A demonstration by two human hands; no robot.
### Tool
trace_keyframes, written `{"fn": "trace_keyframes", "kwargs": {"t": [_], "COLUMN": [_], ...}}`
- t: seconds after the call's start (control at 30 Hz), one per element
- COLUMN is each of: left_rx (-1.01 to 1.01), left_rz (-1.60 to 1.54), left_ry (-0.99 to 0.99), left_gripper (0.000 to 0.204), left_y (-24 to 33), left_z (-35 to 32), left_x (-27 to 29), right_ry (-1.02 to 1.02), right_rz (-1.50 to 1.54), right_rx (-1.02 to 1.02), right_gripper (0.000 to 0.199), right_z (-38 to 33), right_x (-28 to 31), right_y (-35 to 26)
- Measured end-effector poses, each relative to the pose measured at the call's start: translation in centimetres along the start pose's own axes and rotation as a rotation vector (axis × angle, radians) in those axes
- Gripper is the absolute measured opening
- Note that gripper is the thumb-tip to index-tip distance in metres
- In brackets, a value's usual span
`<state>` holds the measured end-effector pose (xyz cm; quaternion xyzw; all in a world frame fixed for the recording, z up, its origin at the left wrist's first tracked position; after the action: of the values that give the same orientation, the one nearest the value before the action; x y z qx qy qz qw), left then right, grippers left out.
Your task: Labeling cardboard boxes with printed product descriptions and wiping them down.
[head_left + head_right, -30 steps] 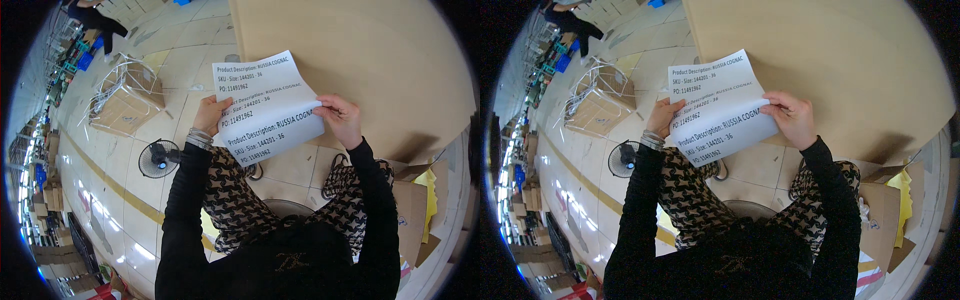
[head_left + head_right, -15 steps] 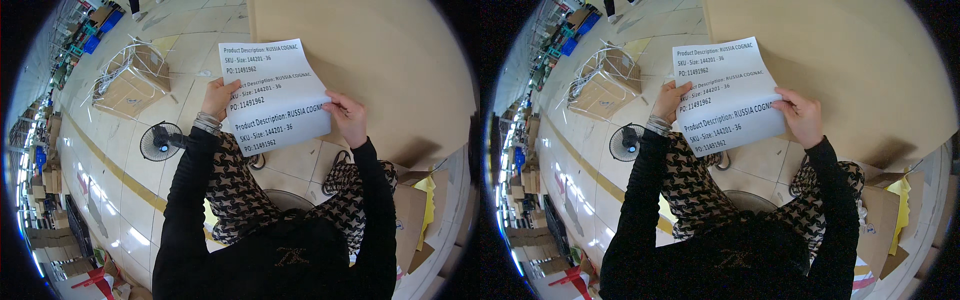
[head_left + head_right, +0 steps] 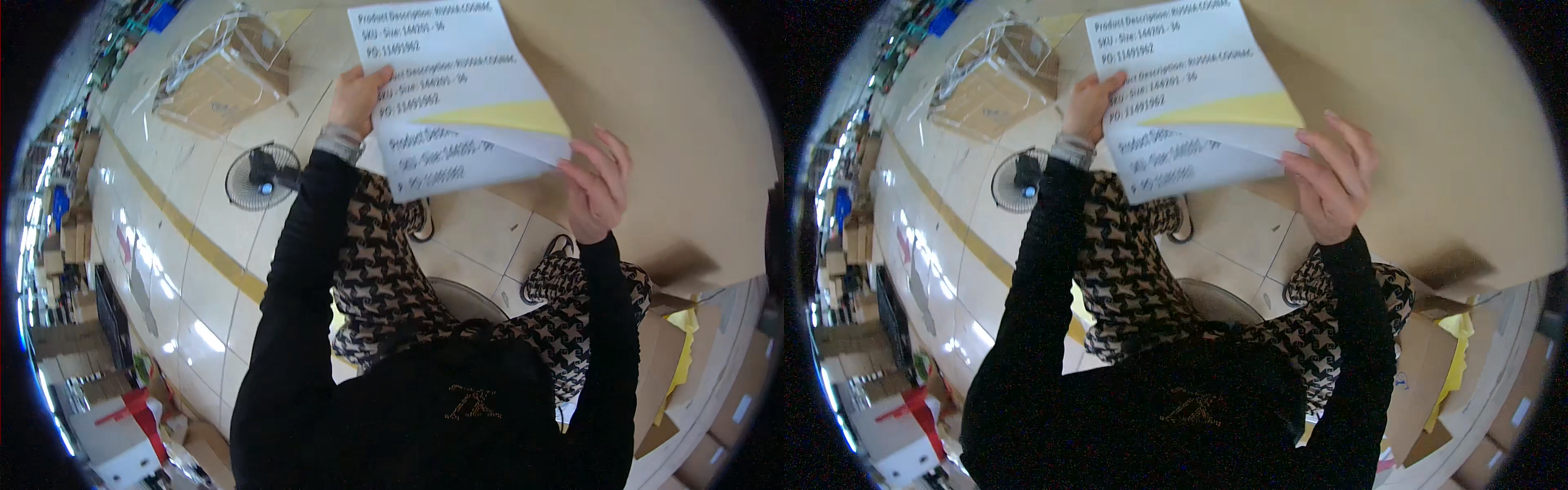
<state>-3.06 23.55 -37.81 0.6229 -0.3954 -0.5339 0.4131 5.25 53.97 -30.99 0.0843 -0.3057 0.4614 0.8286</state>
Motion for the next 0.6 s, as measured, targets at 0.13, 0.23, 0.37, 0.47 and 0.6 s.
{"fn": "trace_keyframes", "kwargs": {"t": [0.13, 0.23, 0.37, 0.47, 0.6], "left_rx": [-0.089, -0.231, -0.232, -0.069, 0.222], "left_rz": [0.035, -0.081, -0.009, -0.369, 0.183], "left_ry": [0.095, 0.113, 0.310, 0.318, 0.362], "left_gripper": [0.019, 0.018, 0.027, 0.029, 0.035], "left_y": [0.3, 0.4, -1.7, -10.3, -22.4], "left_z": [2.1, 5.7, 8.5, 8.7, 7.9], "left_x": [2.8, 6.8, 16.4, 20.4, 24.8], "right_ry": [0.008, 0.245, 0.427, 0.435, 0.267], "right_rz": [0.002, 0.229, 0.301, 0.610, 0.718], "right_rx": [0.077, -0.221, -0.658, -0.854, -0.934], "right_gripper": [0.017, 0.016, 0.008, 0.012, 0.011], "right_z": [0.4, 0.1, -1.5, -3.8, -6.0], "right_x": [0.5, 2.2, 6.4, 8.2, 7.9], "right_y": [-0.2, 2.9, 8.8, 12.8, 14.9]}}
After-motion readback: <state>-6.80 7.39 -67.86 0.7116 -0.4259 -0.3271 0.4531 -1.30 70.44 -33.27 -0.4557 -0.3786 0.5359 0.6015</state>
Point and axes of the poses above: each hand's wrist, its own z-axis towards the middle knuckle, its own x-axis out of the back of the hand, y = z × x, the point moved 4 cm from there along z, towards the middle knuckle, and after that the axes turned 7 degrees about -y, right-handed, at the moved point
